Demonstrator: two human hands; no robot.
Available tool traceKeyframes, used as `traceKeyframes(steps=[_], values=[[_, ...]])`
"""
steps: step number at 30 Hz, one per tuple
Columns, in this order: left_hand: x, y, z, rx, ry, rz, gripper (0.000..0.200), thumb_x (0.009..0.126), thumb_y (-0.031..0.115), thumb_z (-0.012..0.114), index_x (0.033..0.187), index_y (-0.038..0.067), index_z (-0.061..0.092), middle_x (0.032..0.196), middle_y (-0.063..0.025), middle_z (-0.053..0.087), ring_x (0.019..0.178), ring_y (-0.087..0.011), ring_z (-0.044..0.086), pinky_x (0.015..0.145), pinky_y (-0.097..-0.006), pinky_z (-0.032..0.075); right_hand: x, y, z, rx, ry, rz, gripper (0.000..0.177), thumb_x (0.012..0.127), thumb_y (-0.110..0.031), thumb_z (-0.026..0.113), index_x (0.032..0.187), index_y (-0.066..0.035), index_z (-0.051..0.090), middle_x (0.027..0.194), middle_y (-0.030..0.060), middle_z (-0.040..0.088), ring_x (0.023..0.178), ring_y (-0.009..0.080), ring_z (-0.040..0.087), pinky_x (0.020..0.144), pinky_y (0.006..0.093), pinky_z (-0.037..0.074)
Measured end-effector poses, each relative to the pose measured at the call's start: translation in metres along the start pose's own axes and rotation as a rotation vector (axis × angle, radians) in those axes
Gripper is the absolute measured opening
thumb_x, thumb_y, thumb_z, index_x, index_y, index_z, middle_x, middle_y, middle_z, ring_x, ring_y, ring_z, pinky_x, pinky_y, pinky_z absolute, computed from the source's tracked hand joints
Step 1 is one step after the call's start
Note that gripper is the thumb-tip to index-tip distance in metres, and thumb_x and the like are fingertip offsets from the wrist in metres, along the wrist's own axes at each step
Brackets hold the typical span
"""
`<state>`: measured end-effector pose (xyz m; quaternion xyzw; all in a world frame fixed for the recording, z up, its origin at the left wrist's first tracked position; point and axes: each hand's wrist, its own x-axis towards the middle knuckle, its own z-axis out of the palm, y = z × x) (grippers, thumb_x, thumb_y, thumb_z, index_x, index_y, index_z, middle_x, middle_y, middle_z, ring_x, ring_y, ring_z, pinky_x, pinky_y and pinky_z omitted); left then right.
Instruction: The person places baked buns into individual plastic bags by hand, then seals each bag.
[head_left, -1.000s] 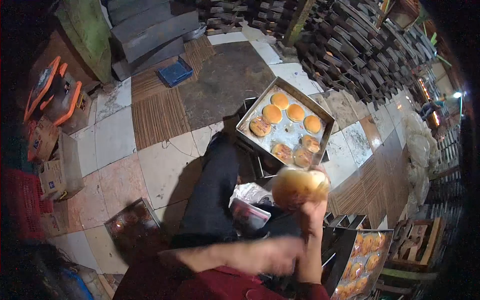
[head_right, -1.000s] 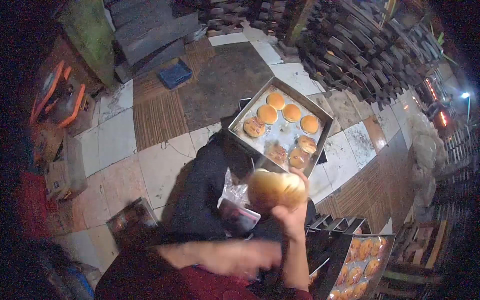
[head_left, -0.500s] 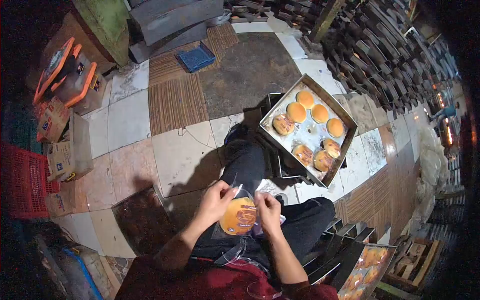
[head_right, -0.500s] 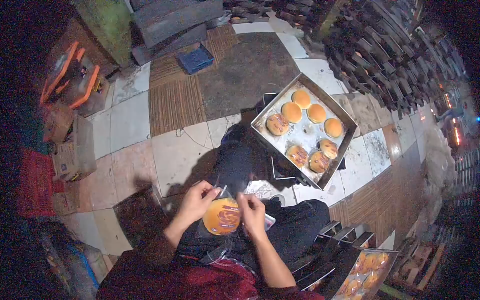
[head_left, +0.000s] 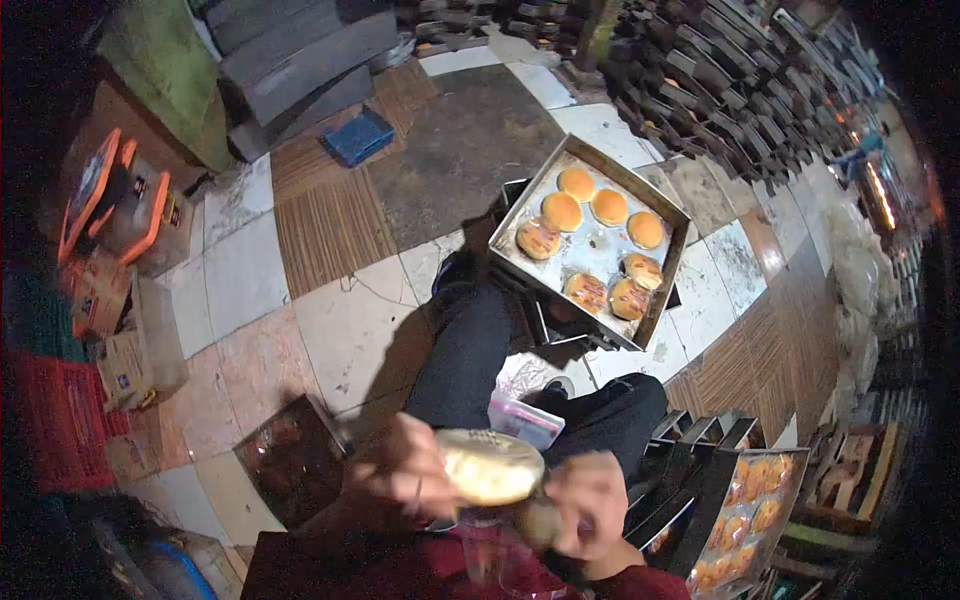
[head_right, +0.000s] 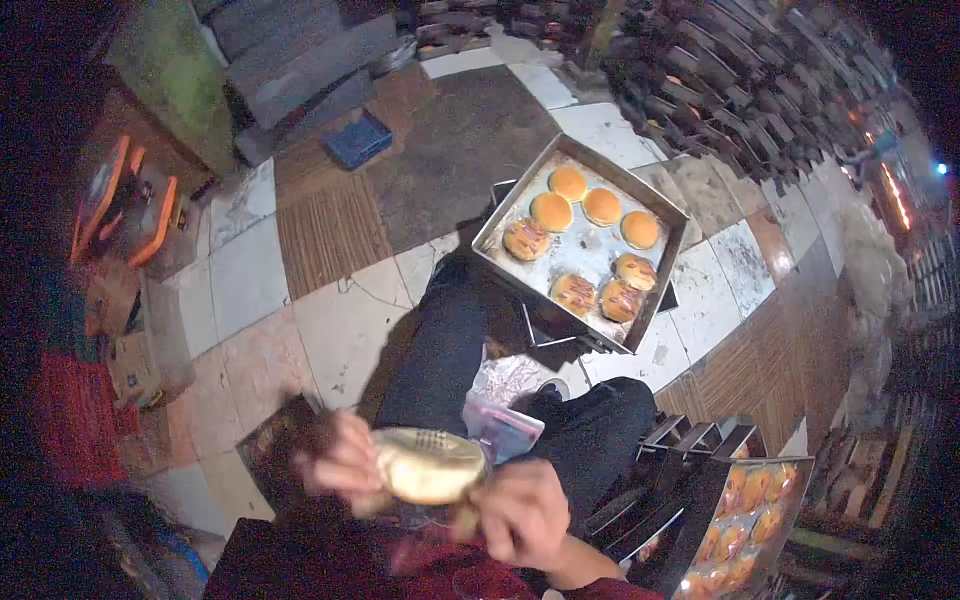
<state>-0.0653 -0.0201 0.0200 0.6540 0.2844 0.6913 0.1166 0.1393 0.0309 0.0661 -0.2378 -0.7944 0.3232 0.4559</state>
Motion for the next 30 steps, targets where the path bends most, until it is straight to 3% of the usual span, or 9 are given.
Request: traceKeyframes(steps=[2,6,10,12,14,19,22,26,30], values=[[-0.001,-0.002,0.017,0.121,0.092,-0.157,0.010,0.072,-0.001,0.065,0.072,0.002,0.056,0.070,-0.0066,0.052,0.064,-0.0171,0.052,0.058,-0.0297,0.042,-0.004,0.017,0.001,0.074,-0.143,-0.148,0.014,0.065,-0.002,0.065,0.073,-0.003,0.054,0.072,0.0117,0.056,0.064,0.0240,0.054,0.055,0.0321,0.041],[-0.053,0.003,0.015,-0.153,0.327,-0.905,0.010,0.069,-0.006,0.063,0.070,-0.002,0.054,0.070,-0.0100,0.053,0.066,-0.0213,0.055,0.057,-0.0313,0.043,-0.041,0.041,0.032,0.162,-0.069,0.515,0.012,0.077,-0.001,0.058,0.067,0.000,0.051,0.063,0.0125,0.051,0.056,0.0234,0.051,0.053,0.0320,0.041],[-0.006,0.022,0.012,0.146,-0.227,-0.680,0.013,0.069,-0.007,0.058,0.078,0.000,0.051,0.075,-0.0095,0.055,0.073,-0.0177,0.055,0.062,-0.0273,0.042,-0.010,0.021,0.032,0.109,-0.187,0.287,0.019,0.079,-0.003,0.060,0.063,0.001,0.049,0.061,0.0129,0.046,0.052,0.0255,0.047,0.049,0.0333,0.037],[-0.031,-0.026,0.015,-0.322,0.359,-0.993,0.013,0.073,-0.003,0.055,0.085,0.002,0.052,0.081,-0.0064,0.055,0.075,-0.0145,0.053,0.064,-0.0260,0.042,0.009,0.055,0.050,0.063,-0.260,0.415,0.026,0.085,-0.013,0.055,0.065,0.000,0.047,0.060,0.0177,0.043,0.052,0.0319,0.043,0.051,0.0375,0.036],[-0.002,-0.044,0.002,0.254,0.583,-1.162,0.006,0.086,0.008,0.051,0.088,0.002,0.051,0.079,-0.0053,0.052,0.073,-0.0134,0.049,0.067,-0.0253,0.041,0.035,0.093,0.062,0.003,0.060,0.647,0.035,0.091,-0.020,0.048,0.063,0.002,0.045,0.054,0.0173,0.042,0.047,0.0236,0.039,0.048,0.0372,0.035],[-0.084,-0.057,0.002,0.332,0.578,-1.169,0.012,0.083,0.007,0.057,0.077,-0.002,0.051,0.071,-0.0034,0.050,0.062,-0.0111,0.049,0.057,-0.0254,0.039,-0.034,0.127,0.072,0.076,-0.054,0.940,0.041,0.090,-0.029,0.050,0.068,0.005,0.051,0.054,0.0142,0.044,0.053,0.0111,0.039,0.049,0.0357,0.036],[-0.099,-0.029,0.014,0.429,0.543,-1.375,0.017,0.082,0.010,0.060,0.070,0.000,0.055,0.065,-0.0012,0.049,0.061,-0.0096,0.049,0.055,-0.0242,0.038,-0.070,0.103,0.071,-0.144,0.009,0.639,0.016,0.083,-0.016,0.059,0.082,0.000,0.055,0.074,0.0139,0.054,0.069,0.0220,0.054,0.062,0.0326,0.041],[-0.051,-0.002,0.028,-0.079,0.930,-1.568,0.016,0.084,0.018,0.057,0.081,0.002,0.059,0.069,-0.0010,0.052,0.066,-0.0118,0.049,0.064,-0.0268,0.039,-0.020,0.042,0.065,-0.480,-0.331,0.038,0.052,0.068,-0.020,0.071,0.112,-0.008,0.045,0.100,0.0143,0.052,0.093,0.0311,0.050,0.084,0.0423,0.037],[-0.019,-0.003,0.003,-0.379,1.000,-1.323,0.023,0.086,0.025,0.053,0.098,0.005,0.056,0.089,-0.0040,0.053,0.083,-0.0142,0.050,0.072,-0.0287,0.038,0.041,0.119,0.047,-0.342,-0.503,0.256,0.063,0.066,-0.021,0.073,0.117,-0.005,0.040,0.096,0.0190,0.054,0.087,0.0361,0.055,0.077,0.0432,0.044]])
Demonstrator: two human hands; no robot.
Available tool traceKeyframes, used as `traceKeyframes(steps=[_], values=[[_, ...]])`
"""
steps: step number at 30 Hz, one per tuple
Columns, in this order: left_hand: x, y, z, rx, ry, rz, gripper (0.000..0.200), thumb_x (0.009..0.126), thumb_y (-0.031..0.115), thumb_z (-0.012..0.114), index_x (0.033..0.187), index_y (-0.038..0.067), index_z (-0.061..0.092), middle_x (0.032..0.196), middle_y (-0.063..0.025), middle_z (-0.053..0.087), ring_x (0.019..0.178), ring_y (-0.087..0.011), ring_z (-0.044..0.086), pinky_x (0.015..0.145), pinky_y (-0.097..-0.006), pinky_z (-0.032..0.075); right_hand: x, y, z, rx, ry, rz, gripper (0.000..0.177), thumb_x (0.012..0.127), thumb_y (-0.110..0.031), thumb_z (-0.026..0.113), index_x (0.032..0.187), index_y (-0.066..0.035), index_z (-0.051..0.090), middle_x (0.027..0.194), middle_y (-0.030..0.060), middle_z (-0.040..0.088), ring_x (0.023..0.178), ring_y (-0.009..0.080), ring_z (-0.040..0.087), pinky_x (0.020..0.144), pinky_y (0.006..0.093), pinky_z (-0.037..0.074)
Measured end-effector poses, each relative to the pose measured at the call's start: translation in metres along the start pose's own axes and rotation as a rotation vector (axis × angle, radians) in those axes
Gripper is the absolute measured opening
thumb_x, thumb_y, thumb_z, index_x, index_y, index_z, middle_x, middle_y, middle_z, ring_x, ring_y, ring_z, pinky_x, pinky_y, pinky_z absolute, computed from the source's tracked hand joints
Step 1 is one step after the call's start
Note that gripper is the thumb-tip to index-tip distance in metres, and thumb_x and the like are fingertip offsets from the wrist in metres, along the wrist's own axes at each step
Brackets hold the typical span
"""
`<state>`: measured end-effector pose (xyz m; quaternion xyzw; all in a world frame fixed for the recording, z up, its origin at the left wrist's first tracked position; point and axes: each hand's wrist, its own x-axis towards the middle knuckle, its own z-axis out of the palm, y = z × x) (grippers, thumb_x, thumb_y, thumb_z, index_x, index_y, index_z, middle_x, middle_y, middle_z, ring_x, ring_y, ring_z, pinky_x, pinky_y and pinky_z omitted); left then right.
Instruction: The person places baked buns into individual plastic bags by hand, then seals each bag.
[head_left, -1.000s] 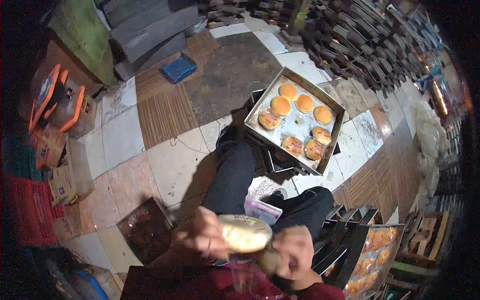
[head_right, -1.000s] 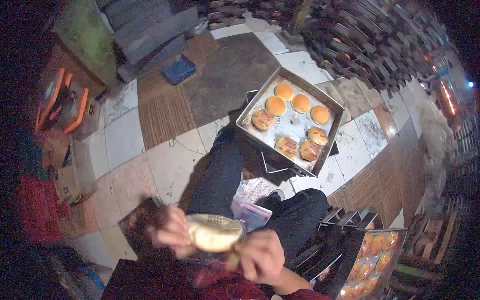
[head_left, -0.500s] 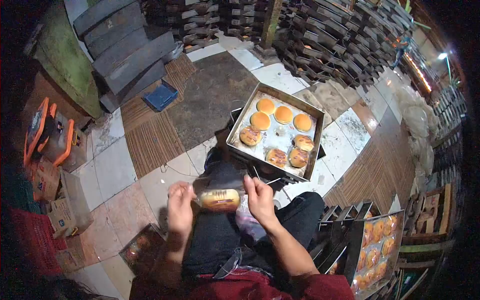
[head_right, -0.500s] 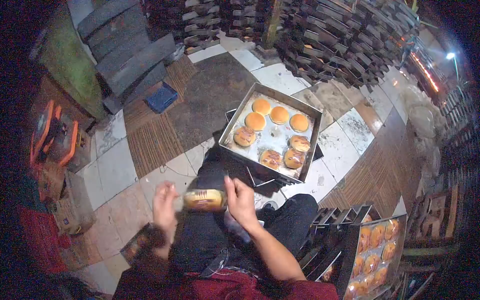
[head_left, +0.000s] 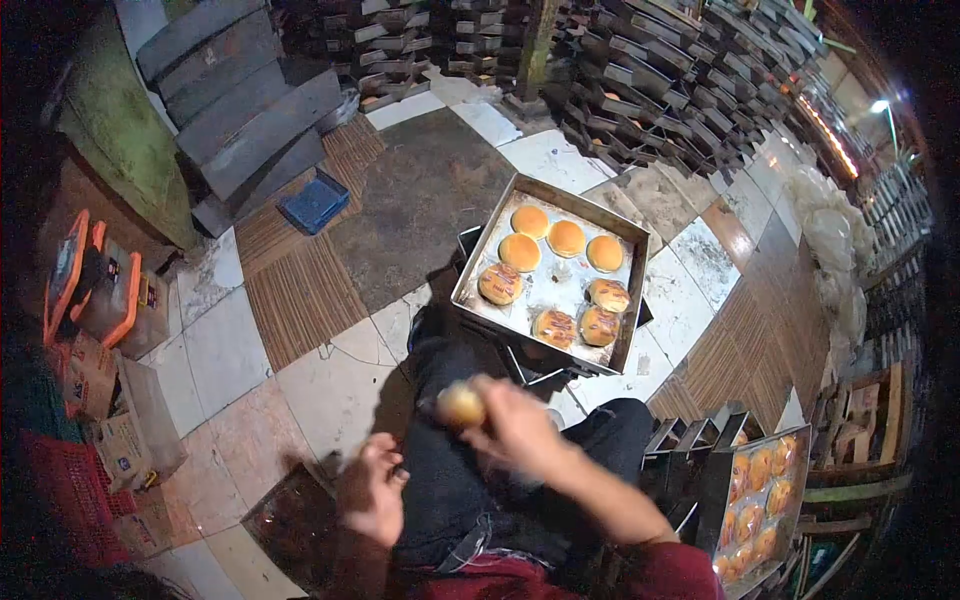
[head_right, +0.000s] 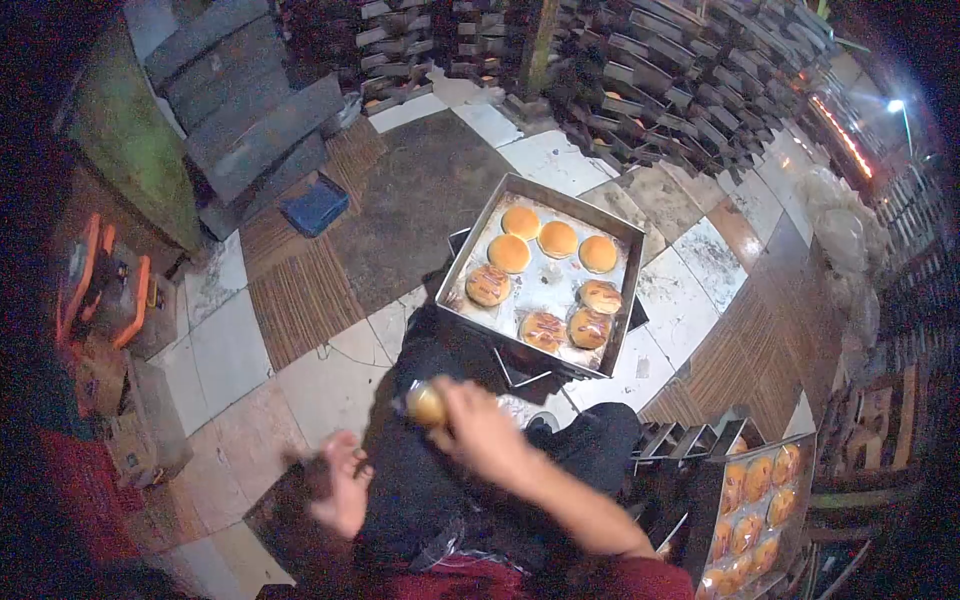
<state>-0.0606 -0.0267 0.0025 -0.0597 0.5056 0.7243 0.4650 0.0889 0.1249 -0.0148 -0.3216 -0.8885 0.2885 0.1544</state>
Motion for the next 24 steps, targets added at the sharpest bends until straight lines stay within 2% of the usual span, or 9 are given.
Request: traceKeyframes(steps=[2,4,8,10,11,12,13,19,24], values=[[0.013,0.009,-0.024,0.227,-0.058,0.153,0.037,0.084,0.034,0.055,0.108,0.007,0.050,0.102,-0.0047,0.049,0.091,-0.0153,0.050,0.075,-0.0325,0.042,0.036,0.050,-0.049,-0.240,-0.136,0.074,0.066,0.067,-0.029,0.072,0.119,-0.003,0.040,0.105,0.0221,0.052,0.092,0.0373,0.054,0.077,0.0438,0.045],[0.016,0.012,-0.033,0.278,0.056,0.120,0.038,0.085,0.034,0.056,0.109,0.006,0.049,0.102,-0.0049,0.049,0.089,-0.0164,0.051,0.075,-0.0328,0.043,0.051,0.081,-0.093,-0.687,0.260,0.191,0.064,0.068,-0.030,0.071,0.116,0.001,0.042,0.104,0.0225,0.052,0.097,0.0384,0.049,0.081,0.0441,0.042],[0.050,-0.052,-0.152,0.237,-0.013,-0.088,0.042,0.084,0.033,0.058,0.111,0.003,0.049,0.101,-0.0075,0.050,0.088,-0.0200,0.053,0.077,-0.0326,0.044,0.030,0.095,-0.107,-0.418,0.850,0.214,0.050,0.074,-0.020,0.067,0.113,0.005,0.047,0.096,0.0214,0.055,0.090,0.0373,0.052,0.079,0.0434,0.042],[0.059,-0.077,-0.189,0.322,-0.072,-0.031,0.048,0.082,0.036,0.060,0.114,0.002,0.049,0.099,-0.0089,0.052,0.089,-0.0213,0.054,0.080,-0.0320,0.044,-0.010,0.078,-0.047,-0.176,0.583,0.196,0.043,0.074,-0.015,0.064,0.110,0.004,0.051,0.094,0.0202,0.056,0.092,0.0372,0.053,0.082,0.0437,0.041],[0.062,-0.079,-0.188,0.329,-0.079,-0.088,0.049,0.083,0.037,0.057,0.116,0.002,0.048,0.103,-0.0098,0.051,0.092,-0.0219,0.053,0.082,-0.0322,0.043,-0.041,0.095,0.001,0.231,0.159,0.356,0.039,0.073,-0.008,0.059,0.110,0.002,0.051,0.094,0.0193,0.057,0.096,0.0365,0.053,0.087,0.0428,0.041],[0.066,-0.080,-0.186,0.337,-0.086,-0.145,0.050,0.084,0.038,0.055,0.118,0.002,0.046,0.106,-0.0107,0.050,0.094,-0.0225,0.052,0.083,-0.0324,0.042,-0.065,0.082,0.032,-0.327,0.047,-0.107,0.046,0.073,-0.007,0.055,0.118,-0.001,0.047,0.106,0.0179,0.055,0.107,0.0353,0.049,0.094,0.0458,0.036],[0.065,-0.082,-0.187,0.349,-0.089,-0.211,0.051,0.085,0.039,0.052,0.120,0.002,0.044,0.109,-0.0116,0.048,0.097,-0.0231,0.051,0.085,-0.0325,0.041,-0.090,0.060,0.056,-0.516,-0.141,-0.107,0.050,0.076,-0.010,0.050,0.125,-0.004,0.042,0.125,0.0167,0.045,0.122,0.0349,0.037,0.101,0.0501,0.027],[0.049,-0.086,-0.187,0.399,-0.085,-0.603,0.058,0.091,0.044,0.036,0.131,0.003,0.035,0.129,-0.0172,0.042,0.111,-0.0266,0.047,0.095,-0.0336,0.036,-0.129,0.030,0.080,-0.498,-0.338,-0.248,0.038,0.079,-0.015,0.049,0.117,-0.008,0.048,0.134,0.0161,0.036,0.129,0.0353,0.025,0.102,0.0526,0.023],[0.023,0.018,-0.032,0.499,-0.187,0.250,0.043,0.094,0.030,0.033,0.121,-0.002,0.044,0.118,-0.0190,0.050,0.100,-0.0271,0.054,0.091,-0.0376,0.040,-0.133,0.014,0.082,-0.158,-0.265,0.090,0.029,0.080,-0.021,0.055,0.102,-0.003,0.046,0.121,0.0225,0.043,0.104,0.0400,0.050,0.083,0.0450,0.044]])
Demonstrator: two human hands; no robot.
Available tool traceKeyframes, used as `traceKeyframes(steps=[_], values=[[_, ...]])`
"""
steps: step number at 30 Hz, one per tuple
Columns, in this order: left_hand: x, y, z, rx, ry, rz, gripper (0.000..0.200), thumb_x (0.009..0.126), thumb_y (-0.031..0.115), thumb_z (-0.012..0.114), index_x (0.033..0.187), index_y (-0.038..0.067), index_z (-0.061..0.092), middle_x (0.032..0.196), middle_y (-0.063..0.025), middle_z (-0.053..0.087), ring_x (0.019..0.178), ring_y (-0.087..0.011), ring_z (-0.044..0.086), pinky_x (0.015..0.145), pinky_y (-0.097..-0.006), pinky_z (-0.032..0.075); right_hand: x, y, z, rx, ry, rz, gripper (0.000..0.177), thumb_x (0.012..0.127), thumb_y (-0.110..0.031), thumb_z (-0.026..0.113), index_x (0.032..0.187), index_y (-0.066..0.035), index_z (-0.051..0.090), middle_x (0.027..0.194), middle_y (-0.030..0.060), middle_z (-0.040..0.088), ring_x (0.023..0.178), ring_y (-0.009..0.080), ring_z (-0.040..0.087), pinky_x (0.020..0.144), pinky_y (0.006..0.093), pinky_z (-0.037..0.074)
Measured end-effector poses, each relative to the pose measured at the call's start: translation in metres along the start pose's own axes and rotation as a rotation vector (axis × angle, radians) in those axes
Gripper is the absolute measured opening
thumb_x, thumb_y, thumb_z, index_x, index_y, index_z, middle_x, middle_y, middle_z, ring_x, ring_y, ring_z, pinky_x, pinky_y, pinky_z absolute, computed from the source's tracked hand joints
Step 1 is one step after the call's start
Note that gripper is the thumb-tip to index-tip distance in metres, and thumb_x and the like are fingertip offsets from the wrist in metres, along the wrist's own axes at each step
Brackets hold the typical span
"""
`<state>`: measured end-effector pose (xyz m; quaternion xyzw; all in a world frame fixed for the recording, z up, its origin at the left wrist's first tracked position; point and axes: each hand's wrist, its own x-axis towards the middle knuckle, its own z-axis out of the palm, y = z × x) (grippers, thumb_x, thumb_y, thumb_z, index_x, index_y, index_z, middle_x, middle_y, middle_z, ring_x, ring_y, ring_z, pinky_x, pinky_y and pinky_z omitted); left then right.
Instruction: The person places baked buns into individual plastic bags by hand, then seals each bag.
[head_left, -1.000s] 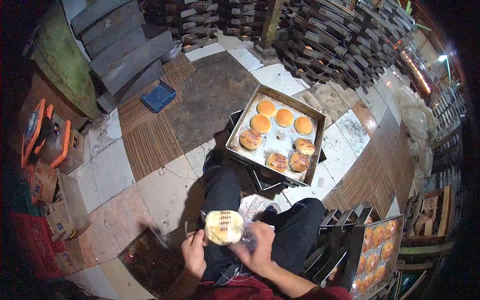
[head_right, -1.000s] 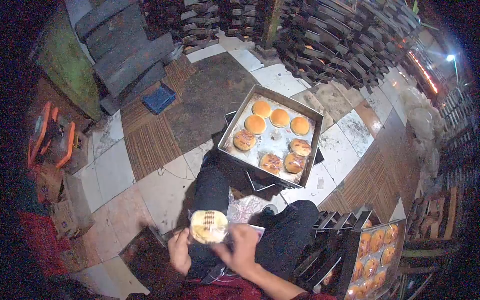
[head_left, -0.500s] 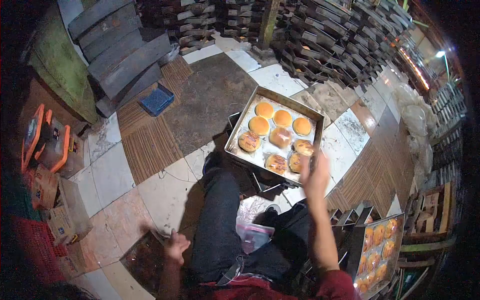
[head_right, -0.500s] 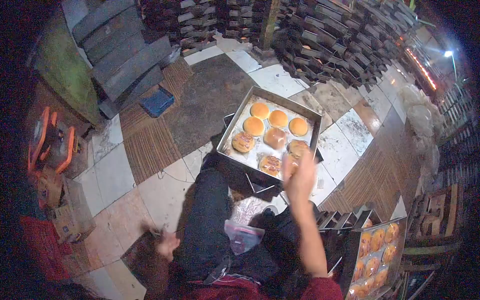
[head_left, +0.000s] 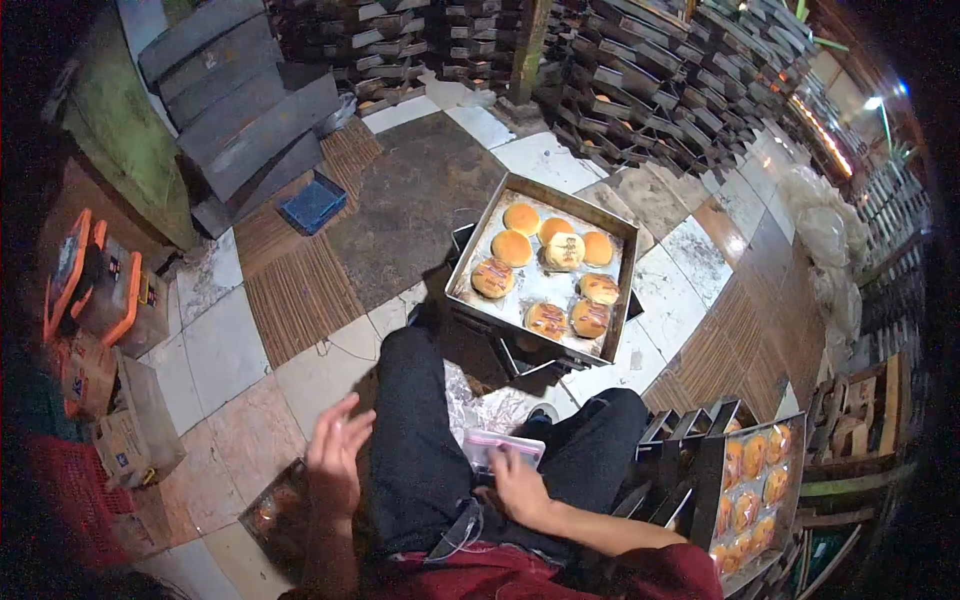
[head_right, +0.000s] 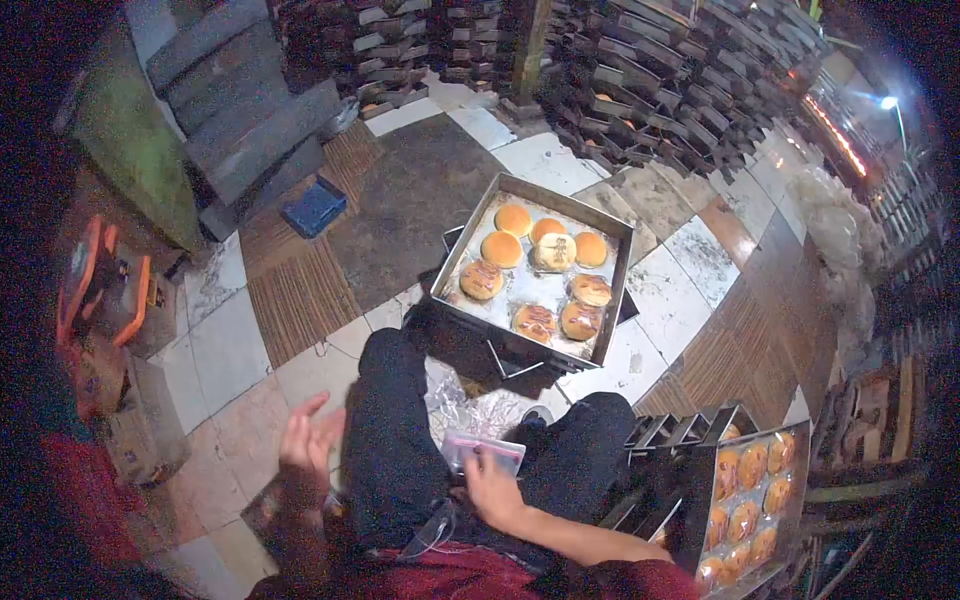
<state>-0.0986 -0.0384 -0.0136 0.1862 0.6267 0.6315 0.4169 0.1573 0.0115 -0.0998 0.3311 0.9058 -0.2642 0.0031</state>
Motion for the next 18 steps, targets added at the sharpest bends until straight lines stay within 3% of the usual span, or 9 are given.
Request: traceKeyframes(steps=[2,3,4,6,9,10,12,16,18], values=[[-0.002,0.012,0.020,-0.225,-0.083,0.046,0.036,0.094,0.026,0.035,0.113,-0.002,0.048,0.112,-0.0178,0.053,0.093,-0.0225,0.057,0.085,-0.0353,0.043,0.013,-0.004,-0.029,0.141,-0.004,0.420,0.028,0.081,-0.024,0.059,0.096,-0.001,0.050,0.106,0.0224,0.053,0.086,0.0383,0.058,0.071,0.0449,0.048],[-0.001,0.000,0.024,-0.225,-0.170,-0.074,0.035,0.092,0.032,0.039,0.101,0.001,0.051,0.103,-0.0144,0.057,0.090,-0.0254,0.057,0.080,-0.0370,0.046,0.013,0.028,-0.004,0.203,-0.221,0.286,0.025,0.081,-0.023,0.061,0.084,0.001,0.055,0.083,0.0201,0.058,0.074,0.0327,0.060,0.066,0.0414,0.048],[-0.007,-0.017,0.029,-0.296,-0.254,-0.204,0.039,0.093,0.034,0.037,0.097,-0.001,0.054,0.092,-0.0155,0.061,0.084,-0.0263,0.059,0.076,-0.0369,0.048,0.014,0.027,-0.012,0.199,-0.223,0.283,0.025,0.081,-0.023,0.061,0.084,0.001,0.055,0.083,0.0201,0.058,0.074,0.0327,0.060,0.066,0.0414,0.048],[-0.020,-0.037,0.037,-0.317,-0.530,-0.658,0.062,0.093,0.049,0.024,0.097,-0.004,0.056,0.086,-0.0194,0.062,0.080,-0.0302,0.062,0.076,-0.0389,0.049,0.026,0.016,-0.047,0.413,0.104,0.197,0.021,0.080,-0.022,0.061,0.074,-0.002,0.059,0.066,0.0167,0.057,0.073,0.0337,0.058,0.059,0.0414,0.046],[-0.034,-0.059,0.048,-0.648,-0.641,-1.060,0.082,0.083,0.067,0.023,0.118,-0.004,0.046,0.114,-0.0230,0.053,0.107,-0.0355,0.052,0.091,-0.0501,0.041,0.043,0.001,-0.127,0.438,0.375,0.041,0.008,0.080,-0.010,0.060,0.086,-0.005,0.061,0.071,0.0151,0.055,0.065,0.0327,0.054,0.061,0.0382,0.044],[-0.028,-0.054,0.052,-0.800,-0.635,-1.105,0.086,0.081,0.070,0.022,0.123,-0.002,0.043,0.122,-0.0225,0.049,0.112,-0.0354,0.049,0.093,-0.0524,0.039,0.041,-0.006,-0.147,0.438,0.260,-0.046,0.016,0.073,-0.005,0.062,0.089,-0.005,0.061,0.079,0.0113,0.055,0.076,0.0307,0.055,0.065,0.0382,0.044],[-0.002,-0.046,0.058,-1.065,-0.634,-0.987,0.097,0.075,0.077,0.022,0.128,-0.002,0.037,0.129,-0.0220,0.042,0.118,-0.0382,0.042,0.096,-0.0579,0.032,0.042,-0.025,-0.179,0.098,0.039,-0.351,0.021,0.069,-0.008,0.062,0.090,-0.007,0.063,0.089,0.0081,0.054,0.091,0.0290,0.052,0.076,0.0395,0.043],[0.058,-0.025,0.049,-1.066,-0.916,-0.676,0.102,0.074,0.076,0.033,0.135,-0.004,0.021,0.137,-0.0243,0.029,0.119,-0.0391,0.041,0.094,-0.0520,0.038,0.061,-0.011,-0.190,-0.192,0.024,-0.563,0.015,0.070,-0.017,0.056,0.082,-0.011,0.062,0.094,0.0064,0.052,0.105,0.0277,0.048,0.096,0.0464,0.034],[0.072,-0.003,0.047,-0.647,-0.973,-0.514,0.098,0.074,0.068,0.047,0.135,-0.005,0.022,0.135,-0.0248,0.032,0.118,-0.0340,0.044,0.092,-0.0454,0.043,0.071,0.001,-0.213,-0.298,0.060,-0.609,0.009,0.068,-0.017,0.057,0.075,-0.013,0.061,0.093,0.0055,0.052,0.109,0.0272,0.046,0.100,0.0490,0.031]])
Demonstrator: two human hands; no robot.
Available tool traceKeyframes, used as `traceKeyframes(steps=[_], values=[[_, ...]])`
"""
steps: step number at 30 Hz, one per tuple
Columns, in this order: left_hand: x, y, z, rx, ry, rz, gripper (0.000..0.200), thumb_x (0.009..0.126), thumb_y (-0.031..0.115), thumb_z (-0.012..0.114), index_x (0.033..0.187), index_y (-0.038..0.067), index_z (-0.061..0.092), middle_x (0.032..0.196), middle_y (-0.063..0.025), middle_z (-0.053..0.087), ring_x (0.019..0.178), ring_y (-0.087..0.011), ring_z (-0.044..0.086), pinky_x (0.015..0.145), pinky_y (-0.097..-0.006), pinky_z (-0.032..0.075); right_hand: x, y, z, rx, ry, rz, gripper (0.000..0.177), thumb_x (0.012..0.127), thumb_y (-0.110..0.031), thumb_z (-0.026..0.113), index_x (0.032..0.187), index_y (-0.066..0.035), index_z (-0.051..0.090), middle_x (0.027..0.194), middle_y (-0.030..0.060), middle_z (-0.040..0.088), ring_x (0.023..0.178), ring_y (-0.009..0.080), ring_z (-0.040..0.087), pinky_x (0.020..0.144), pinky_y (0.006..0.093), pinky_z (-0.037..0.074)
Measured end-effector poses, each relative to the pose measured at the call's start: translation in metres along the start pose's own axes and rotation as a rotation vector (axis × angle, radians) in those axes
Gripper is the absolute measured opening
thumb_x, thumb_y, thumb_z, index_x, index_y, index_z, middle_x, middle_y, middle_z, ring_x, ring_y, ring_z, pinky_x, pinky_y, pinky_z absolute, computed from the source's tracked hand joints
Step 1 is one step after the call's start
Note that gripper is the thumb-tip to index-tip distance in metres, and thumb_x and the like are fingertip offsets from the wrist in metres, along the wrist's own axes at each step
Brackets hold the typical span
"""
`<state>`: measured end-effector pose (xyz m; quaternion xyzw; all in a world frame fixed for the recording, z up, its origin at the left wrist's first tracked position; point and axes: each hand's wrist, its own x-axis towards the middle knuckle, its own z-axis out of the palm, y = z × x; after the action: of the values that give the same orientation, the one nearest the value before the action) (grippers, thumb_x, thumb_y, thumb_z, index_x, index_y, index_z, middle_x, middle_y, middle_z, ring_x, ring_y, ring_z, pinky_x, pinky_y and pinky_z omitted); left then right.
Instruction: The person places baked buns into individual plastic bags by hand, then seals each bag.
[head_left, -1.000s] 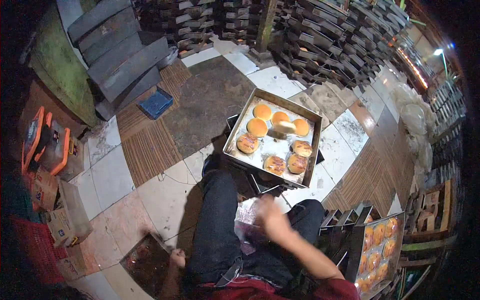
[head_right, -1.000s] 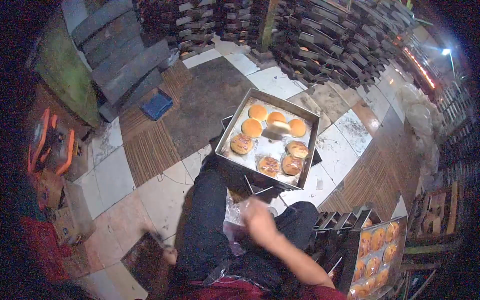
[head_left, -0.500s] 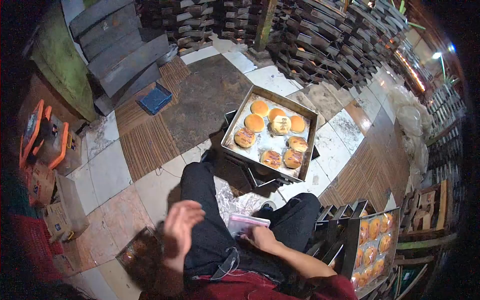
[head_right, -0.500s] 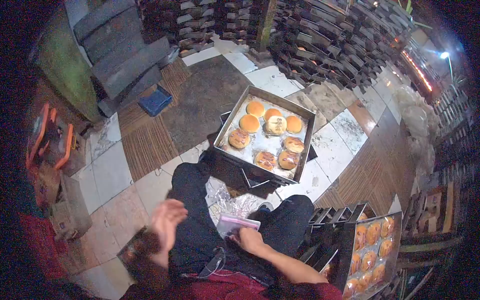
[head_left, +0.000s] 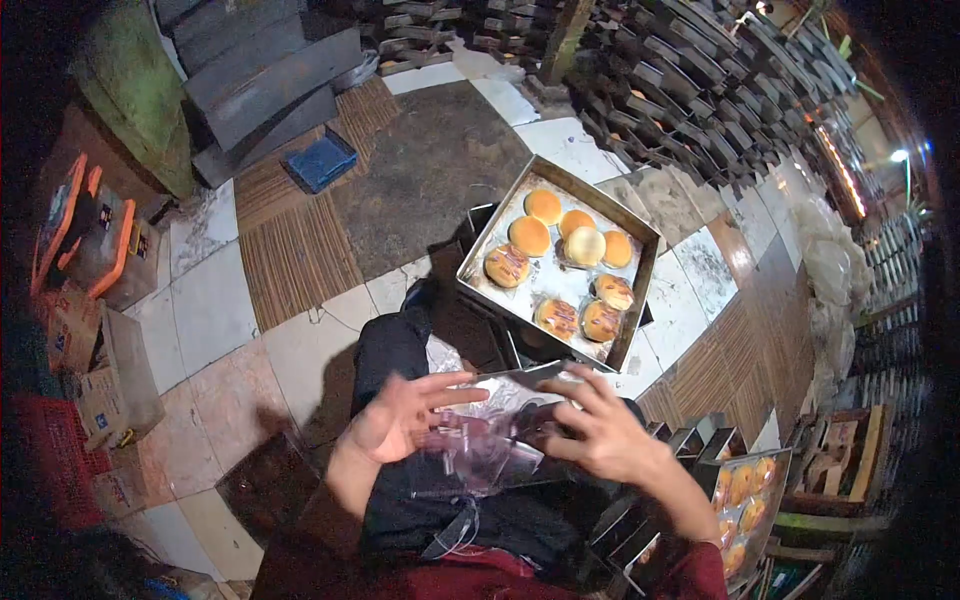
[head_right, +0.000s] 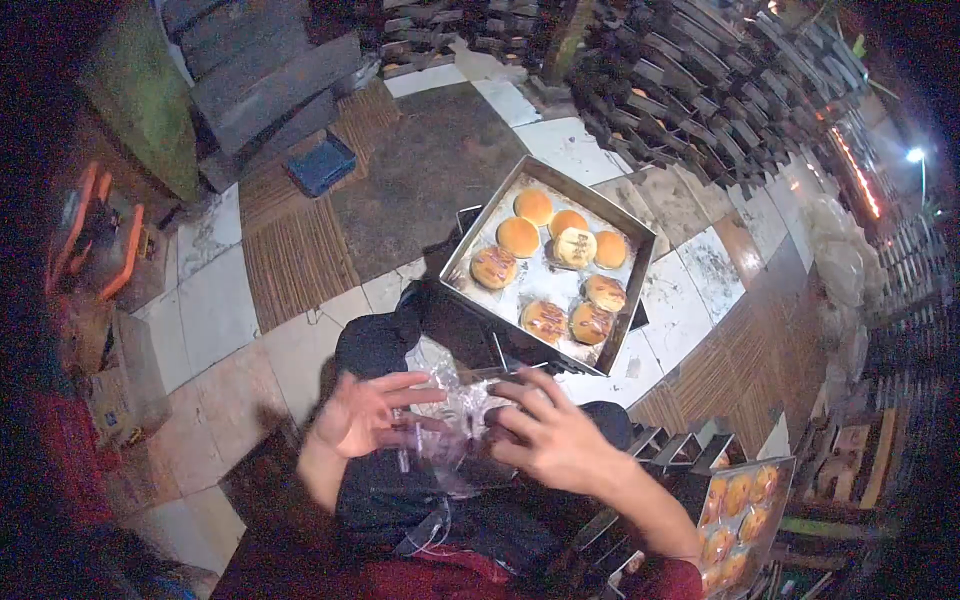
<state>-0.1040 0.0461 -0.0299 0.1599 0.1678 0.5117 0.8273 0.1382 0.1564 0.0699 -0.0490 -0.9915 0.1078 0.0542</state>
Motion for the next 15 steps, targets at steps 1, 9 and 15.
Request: traceKeyframes(steps=[1,9,15], values=[[0.006,0.013,0.012,0.214,0.086,-0.051,0.097,0.074,0.067,0.049,0.134,-0.006,0.024,0.134,-0.0245,0.034,0.116,-0.0324,0.046,0.092,-0.0435,0.043,0.002,0.008,-0.009,0.010,0.004,0.002,0.006,0.065,-0.017,0.059,0.070,-0.014,0.060,0.091,0.0042,0.052,0.112,0.0267,0.046,0.101,0.0529,0.030],[0.048,0.036,0.004,0.198,0.136,0.139,0.044,0.088,0.019,0.054,0.121,-0.009,0.044,0.114,-0.0217,0.055,0.095,-0.0227,0.059,0.081,-0.0333,0.049,0.026,0.094,-0.027,0.007,0.056,-0.030,0.012,0.062,-0.017,0.059,0.070,-0.008,0.058,0.092,0.0046,0.055,0.110,0.0287,0.048,0.093,0.0528,0.039],[0.090,0.046,-0.024,0.764,0.760,0.106,0.013,0.084,0.012,0.058,0.078,0.001,0.057,0.070,-0.0052,0.060,0.060,-0.0078,0.055,0.054,-0.0218,0.045,0.043,0.174,-0.004,0.199,0.267,-0.104,0.015,0.064,-0.006,0.068,0.077,-0.002,0.063,0.093,0.0136,0.056,0.095,0.0319,0.058,0.077,0.0403,0.051]])
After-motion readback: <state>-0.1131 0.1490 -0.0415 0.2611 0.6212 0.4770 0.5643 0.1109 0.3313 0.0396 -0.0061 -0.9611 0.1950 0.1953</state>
